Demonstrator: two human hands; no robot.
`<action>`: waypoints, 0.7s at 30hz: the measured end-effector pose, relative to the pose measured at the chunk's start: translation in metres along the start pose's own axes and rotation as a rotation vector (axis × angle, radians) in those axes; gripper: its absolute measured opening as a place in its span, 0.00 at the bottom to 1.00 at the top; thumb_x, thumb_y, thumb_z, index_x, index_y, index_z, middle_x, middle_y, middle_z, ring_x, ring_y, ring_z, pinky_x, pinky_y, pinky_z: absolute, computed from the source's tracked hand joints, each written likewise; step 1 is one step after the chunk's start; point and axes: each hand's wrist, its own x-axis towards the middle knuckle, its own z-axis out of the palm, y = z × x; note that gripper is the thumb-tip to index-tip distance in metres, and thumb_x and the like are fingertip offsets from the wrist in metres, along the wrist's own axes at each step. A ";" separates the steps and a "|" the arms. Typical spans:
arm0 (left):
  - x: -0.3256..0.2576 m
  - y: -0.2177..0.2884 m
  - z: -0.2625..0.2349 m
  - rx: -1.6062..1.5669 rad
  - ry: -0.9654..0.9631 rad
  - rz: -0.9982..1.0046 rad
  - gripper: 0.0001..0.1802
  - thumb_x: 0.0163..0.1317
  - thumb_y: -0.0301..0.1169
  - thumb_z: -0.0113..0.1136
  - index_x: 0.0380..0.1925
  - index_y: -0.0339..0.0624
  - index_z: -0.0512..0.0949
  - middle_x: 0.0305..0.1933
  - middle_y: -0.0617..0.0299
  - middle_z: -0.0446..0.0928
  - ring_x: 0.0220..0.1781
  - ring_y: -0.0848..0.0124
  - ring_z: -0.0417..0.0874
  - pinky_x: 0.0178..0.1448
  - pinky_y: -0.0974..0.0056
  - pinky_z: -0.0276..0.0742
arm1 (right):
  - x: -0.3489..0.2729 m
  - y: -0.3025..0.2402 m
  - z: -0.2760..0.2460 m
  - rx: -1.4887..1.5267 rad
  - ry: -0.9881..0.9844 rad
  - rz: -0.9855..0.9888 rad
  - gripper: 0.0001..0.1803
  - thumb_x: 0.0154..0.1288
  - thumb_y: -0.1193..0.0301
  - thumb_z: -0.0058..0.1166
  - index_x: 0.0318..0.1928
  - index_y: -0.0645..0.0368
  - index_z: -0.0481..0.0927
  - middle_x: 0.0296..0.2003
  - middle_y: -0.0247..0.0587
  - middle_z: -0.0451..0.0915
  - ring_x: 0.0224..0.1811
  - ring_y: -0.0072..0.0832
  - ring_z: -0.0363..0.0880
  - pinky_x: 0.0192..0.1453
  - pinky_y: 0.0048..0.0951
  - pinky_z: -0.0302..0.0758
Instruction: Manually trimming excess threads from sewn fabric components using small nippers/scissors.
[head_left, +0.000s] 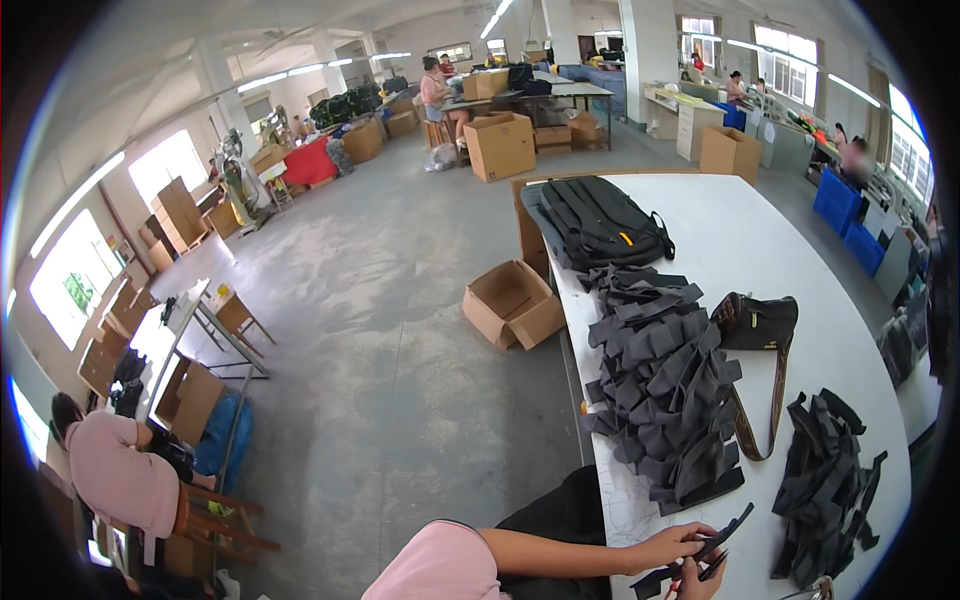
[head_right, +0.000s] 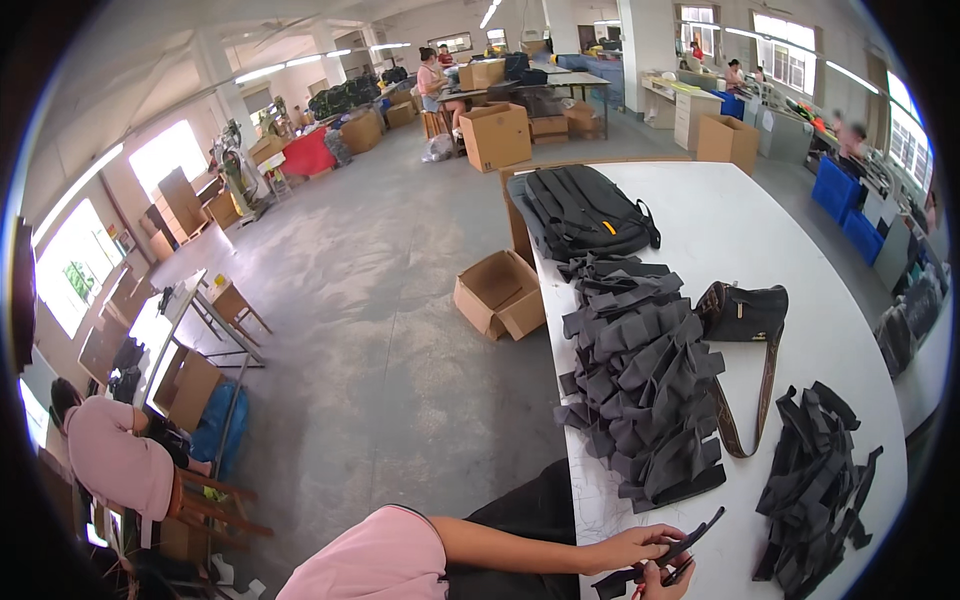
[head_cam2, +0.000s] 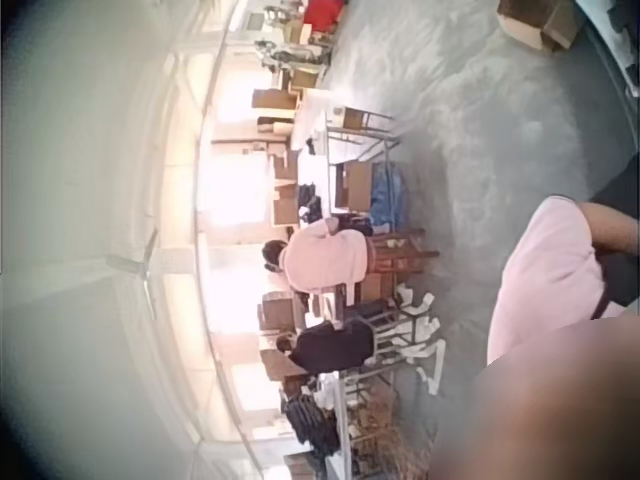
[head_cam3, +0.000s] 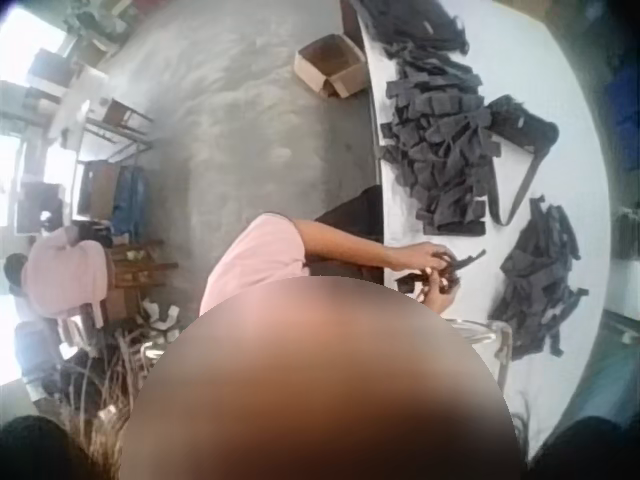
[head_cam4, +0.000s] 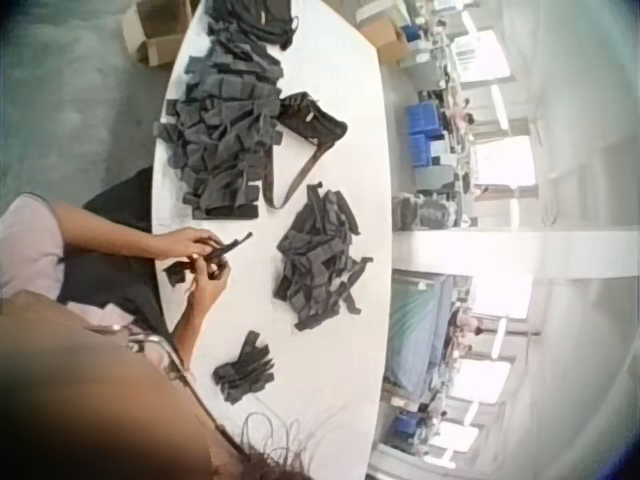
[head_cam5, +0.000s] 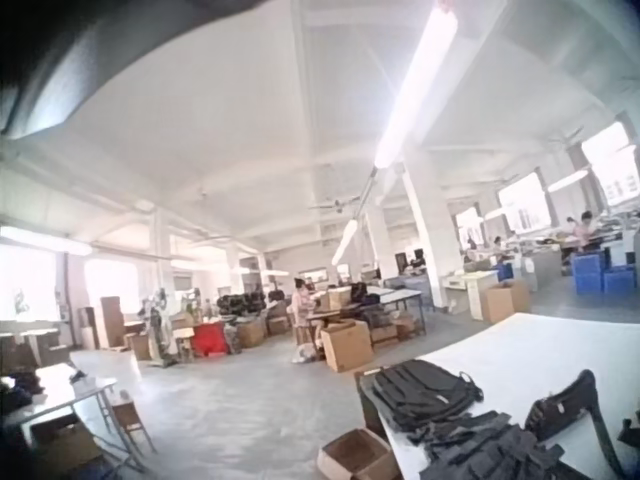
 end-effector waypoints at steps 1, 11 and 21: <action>-0.004 0.005 0.003 0.001 0.001 0.005 0.24 0.66 0.33 0.46 0.62 0.44 0.61 0.55 0.65 0.71 0.48 0.76 0.74 0.51 0.71 0.70 | -0.001 -0.004 0.001 0.063 -0.010 0.021 0.22 0.57 0.74 0.61 0.50 0.62 0.67 0.35 0.40 0.75 0.27 0.22 0.74 0.25 0.19 0.70; -0.017 0.008 -0.009 -0.210 0.024 -0.148 0.32 0.57 0.28 0.60 0.63 0.48 0.62 0.50 0.67 0.75 0.45 0.76 0.75 0.48 0.67 0.70 | -0.001 0.019 0.011 -0.043 -0.057 -0.095 0.26 0.57 0.66 0.63 0.52 0.62 0.68 0.41 0.40 0.75 0.35 0.25 0.74 0.31 0.21 0.72; -0.024 -0.007 -0.021 -0.081 0.152 -0.006 0.23 0.62 0.32 0.48 0.59 0.50 0.65 0.48 0.68 0.76 0.46 0.72 0.74 0.47 0.61 0.69 | -0.007 -0.007 0.021 0.005 -0.263 0.060 0.22 0.61 0.69 0.58 0.54 0.59 0.68 0.38 0.39 0.76 0.31 0.23 0.75 0.26 0.20 0.70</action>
